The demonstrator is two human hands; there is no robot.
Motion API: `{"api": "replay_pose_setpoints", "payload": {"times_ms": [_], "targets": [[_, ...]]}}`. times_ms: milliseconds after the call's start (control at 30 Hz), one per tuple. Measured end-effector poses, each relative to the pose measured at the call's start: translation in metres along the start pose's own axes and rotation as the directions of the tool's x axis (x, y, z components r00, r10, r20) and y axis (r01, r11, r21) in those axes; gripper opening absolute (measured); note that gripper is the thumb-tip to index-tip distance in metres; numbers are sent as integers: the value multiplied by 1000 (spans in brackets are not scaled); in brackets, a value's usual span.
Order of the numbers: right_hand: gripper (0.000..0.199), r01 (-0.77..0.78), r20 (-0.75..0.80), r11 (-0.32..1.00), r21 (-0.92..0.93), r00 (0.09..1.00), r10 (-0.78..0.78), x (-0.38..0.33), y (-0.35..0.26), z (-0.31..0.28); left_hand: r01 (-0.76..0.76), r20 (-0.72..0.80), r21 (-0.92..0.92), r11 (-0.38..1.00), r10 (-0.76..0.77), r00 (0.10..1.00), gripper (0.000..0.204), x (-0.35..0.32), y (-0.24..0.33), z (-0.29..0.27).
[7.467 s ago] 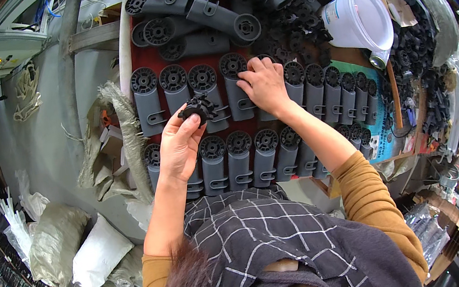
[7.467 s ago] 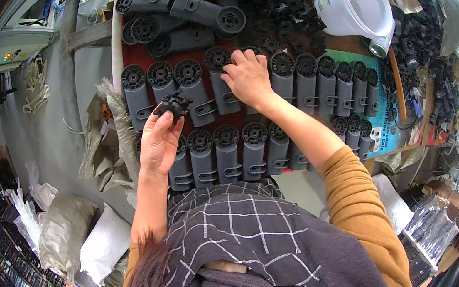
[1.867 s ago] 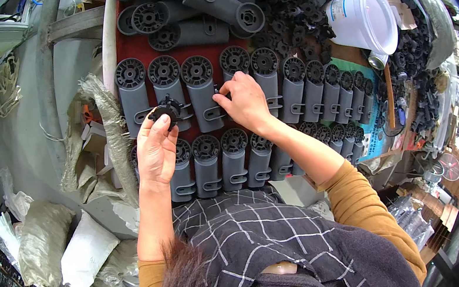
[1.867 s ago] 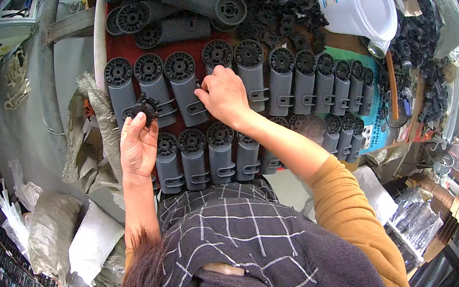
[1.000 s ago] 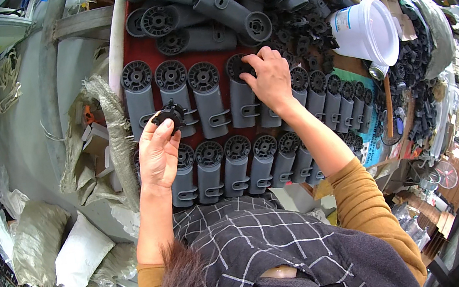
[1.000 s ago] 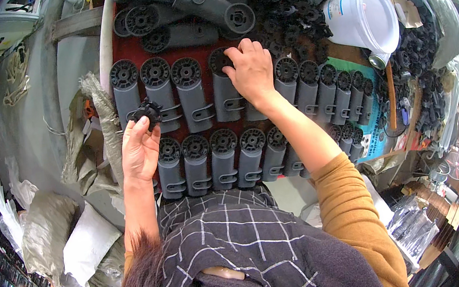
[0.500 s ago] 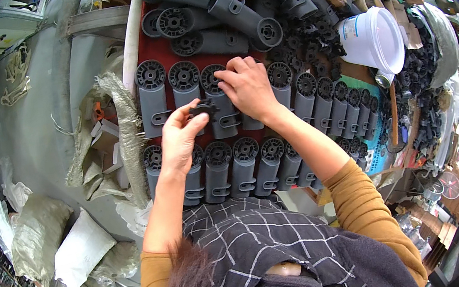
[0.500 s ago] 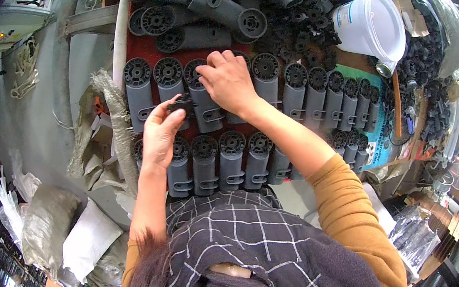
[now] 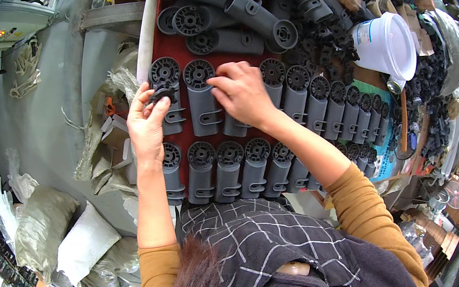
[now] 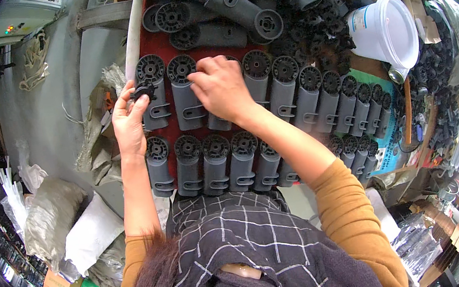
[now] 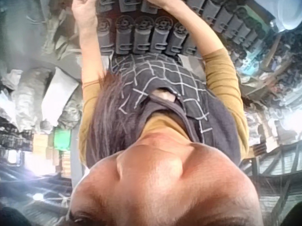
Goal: The person retrieves small black plastic parts from a sack and cleans them one by one using a toothbrush and water from a bucket. After cleaning, the parts are placed into gray cylindrical holders arranged on a workbench.
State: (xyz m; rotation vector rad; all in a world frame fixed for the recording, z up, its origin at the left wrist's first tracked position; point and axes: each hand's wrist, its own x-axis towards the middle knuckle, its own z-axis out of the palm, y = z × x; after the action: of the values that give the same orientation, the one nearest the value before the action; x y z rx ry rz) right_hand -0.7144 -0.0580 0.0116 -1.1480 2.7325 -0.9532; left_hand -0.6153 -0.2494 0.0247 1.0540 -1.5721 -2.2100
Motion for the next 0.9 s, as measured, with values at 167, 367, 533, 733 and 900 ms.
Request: {"api": "replay_pose_setpoints", "payload": {"times_ms": [167, 367, 533, 733, 900], "targets": [[15, 8, 106, 999, -37, 994, -4, -6, -12, 12, 244, 134, 3, 970, -242, 961, 40, 18, -12, -20], [20, -55, 86, 997, 45, 995, 51, -15, -11, 11, 448, 268, -32, 893, -425, 865, 39, 31, -17, -30], [21, -189, 74, 941, 280, 982, 175, -9, -20, -4, 329, 245, -133, 935, -291, 925, 33, 15, -5, -18], [18, -572, 378, 387, 724, 797, 471, -23, -48, -21, 461, 357, -292, 838, -352, 865, 27, -33, 1, 13], [17, -638, 348, 289, 714, 681, 644, -39, -31, -31, 430, 284, -292, 854, -352, 892, 22, -32, -1, 9]]}}
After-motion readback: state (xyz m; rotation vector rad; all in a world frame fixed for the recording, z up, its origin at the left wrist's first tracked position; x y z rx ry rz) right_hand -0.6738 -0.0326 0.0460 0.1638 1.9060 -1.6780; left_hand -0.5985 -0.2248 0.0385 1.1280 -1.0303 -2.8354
